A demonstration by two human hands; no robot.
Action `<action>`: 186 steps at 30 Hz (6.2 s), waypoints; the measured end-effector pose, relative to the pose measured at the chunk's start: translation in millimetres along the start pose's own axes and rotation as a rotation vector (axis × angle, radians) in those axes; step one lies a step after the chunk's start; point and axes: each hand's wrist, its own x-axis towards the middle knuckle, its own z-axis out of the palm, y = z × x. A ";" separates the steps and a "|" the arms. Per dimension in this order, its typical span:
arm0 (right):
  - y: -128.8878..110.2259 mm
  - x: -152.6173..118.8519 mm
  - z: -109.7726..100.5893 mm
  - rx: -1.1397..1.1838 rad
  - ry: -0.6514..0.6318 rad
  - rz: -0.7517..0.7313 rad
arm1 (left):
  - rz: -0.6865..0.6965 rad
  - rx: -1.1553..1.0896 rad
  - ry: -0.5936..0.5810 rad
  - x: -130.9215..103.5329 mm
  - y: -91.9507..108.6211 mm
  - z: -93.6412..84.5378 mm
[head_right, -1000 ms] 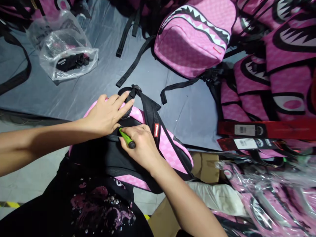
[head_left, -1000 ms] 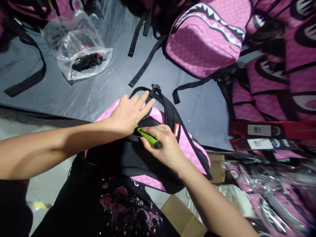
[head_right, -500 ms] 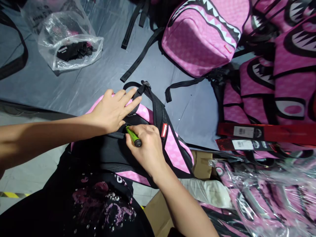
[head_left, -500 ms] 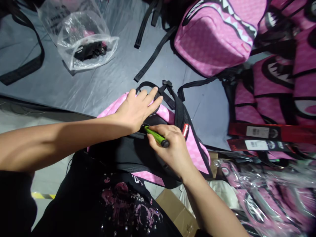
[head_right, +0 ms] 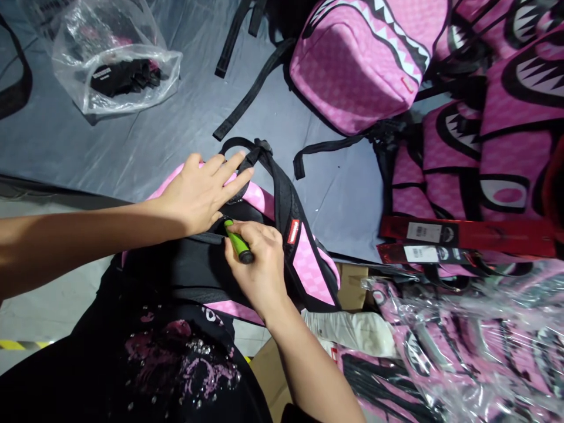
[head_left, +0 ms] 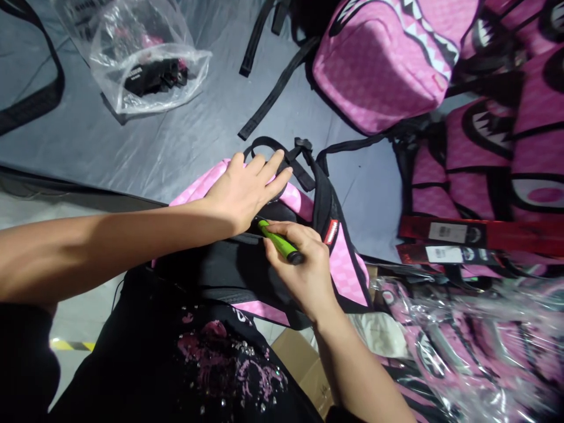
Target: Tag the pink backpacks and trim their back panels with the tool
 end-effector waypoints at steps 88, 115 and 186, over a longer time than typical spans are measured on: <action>-11.7 8.3 42.8 0.215 0.022 -0.124 | 0.016 -0.096 0.008 -36.3 -43.3 3.0; -17.5 16.4 33.5 0.139 -0.062 -0.143 | -0.025 -0.168 -0.078 -31.3 -39.5 -7.3; -95.6 349.5 201.2 -0.920 -0.236 -0.975 | -0.083 -0.290 0.302 -10.1 -52.1 43.1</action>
